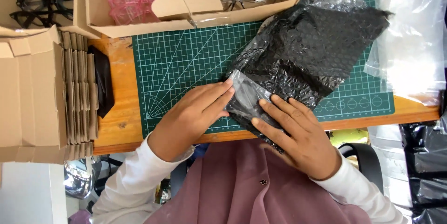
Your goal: Cleaning sunglasses with a cloth and then packaging them using a plastic sleeve, bubble wrap, a cardboard box, and a shipping mailer.
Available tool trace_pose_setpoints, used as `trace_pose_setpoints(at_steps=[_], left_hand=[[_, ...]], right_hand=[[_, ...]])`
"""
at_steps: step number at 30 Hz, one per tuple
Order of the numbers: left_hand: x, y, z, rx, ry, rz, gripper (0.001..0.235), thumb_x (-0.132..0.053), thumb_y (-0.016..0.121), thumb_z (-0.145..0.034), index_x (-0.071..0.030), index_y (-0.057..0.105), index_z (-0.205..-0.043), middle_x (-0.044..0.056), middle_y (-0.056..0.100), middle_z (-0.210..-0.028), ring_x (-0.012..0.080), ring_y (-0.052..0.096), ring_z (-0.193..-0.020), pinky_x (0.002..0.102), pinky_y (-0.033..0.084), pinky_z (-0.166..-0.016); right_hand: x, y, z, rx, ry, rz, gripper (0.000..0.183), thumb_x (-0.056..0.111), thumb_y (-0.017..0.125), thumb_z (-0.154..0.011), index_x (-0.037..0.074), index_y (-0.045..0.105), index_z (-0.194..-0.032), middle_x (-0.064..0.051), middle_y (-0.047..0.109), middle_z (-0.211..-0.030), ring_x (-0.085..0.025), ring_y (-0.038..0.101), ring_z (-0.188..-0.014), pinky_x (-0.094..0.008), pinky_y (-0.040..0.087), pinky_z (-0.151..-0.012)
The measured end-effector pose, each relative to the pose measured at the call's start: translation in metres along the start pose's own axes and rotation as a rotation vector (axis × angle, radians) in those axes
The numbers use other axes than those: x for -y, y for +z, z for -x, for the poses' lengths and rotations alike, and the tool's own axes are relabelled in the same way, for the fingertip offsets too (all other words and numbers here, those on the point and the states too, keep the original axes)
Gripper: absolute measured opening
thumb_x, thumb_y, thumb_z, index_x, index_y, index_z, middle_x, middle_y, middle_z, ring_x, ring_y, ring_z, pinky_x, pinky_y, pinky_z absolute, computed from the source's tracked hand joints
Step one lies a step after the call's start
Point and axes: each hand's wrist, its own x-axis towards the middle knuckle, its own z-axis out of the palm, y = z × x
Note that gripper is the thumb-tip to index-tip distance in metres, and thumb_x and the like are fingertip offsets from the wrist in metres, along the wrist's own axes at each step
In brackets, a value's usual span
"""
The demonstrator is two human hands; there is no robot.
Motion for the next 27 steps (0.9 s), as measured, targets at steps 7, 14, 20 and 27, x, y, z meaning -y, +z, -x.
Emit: trace_pose_setpoints(at_steps=[7, 14, 20, 27], left_hand=[[-0.014, 0.003, 0.000, 0.038, 0.090, -0.079, 0.067, -0.039, 0.083, -0.088, 0.011, 0.062, -0.128, 0.024, 0.064, -0.134, 0.0360, 0.065, -0.117, 0.048, 0.054, -0.101], [-0.022, 0.019, -0.006, -0.115, 0.118, -0.108, 0.047, -0.032, 0.094, -0.086, 0.000, 0.072, -0.112, 0.012, 0.071, -0.111, 0.0281, 0.065, -0.099, 0.043, 0.055, -0.087], [-0.028, 0.017, -0.019, -0.181, 0.267, -0.120, 0.036, -0.033, 0.060, -0.107, 0.000, 0.072, -0.100, 0.012, 0.072, -0.098, 0.0246, 0.073, -0.101, 0.045, 0.059, -0.101], [-0.024, 0.039, -0.014, -0.177, 0.153, 0.099, 0.062, -0.021, 0.089, -0.094, 0.004, 0.053, -0.139, 0.010, 0.075, -0.107, 0.0187, 0.075, -0.099, 0.047, 0.064, -0.099]], right_hand=[[-0.014, -0.010, 0.030, -0.030, 0.054, -0.368, 0.057, 0.043, 0.016, -0.111, 0.005, 0.052, -0.135, -0.022, 0.054, -0.151, -0.043, 0.051, -0.146, -0.056, 0.037, -0.123], [-0.020, -0.024, 0.056, -0.090, 0.151, -0.453, 0.043, -0.012, 0.053, -0.096, 0.008, 0.063, -0.132, -0.027, 0.055, -0.141, -0.047, 0.060, -0.136, -0.054, 0.054, -0.115], [-0.019, -0.037, 0.058, -0.177, 0.240, -0.596, 0.047, 0.020, 0.072, -0.089, -0.005, 0.062, -0.126, -0.015, 0.073, -0.123, -0.035, 0.072, -0.123, -0.062, 0.054, -0.119], [-0.026, -0.035, 0.065, -0.171, 0.250, -0.532, 0.046, 0.030, 0.057, -0.097, -0.006, 0.064, -0.124, -0.017, 0.073, -0.123, -0.035, 0.075, -0.116, -0.054, 0.059, -0.114]])
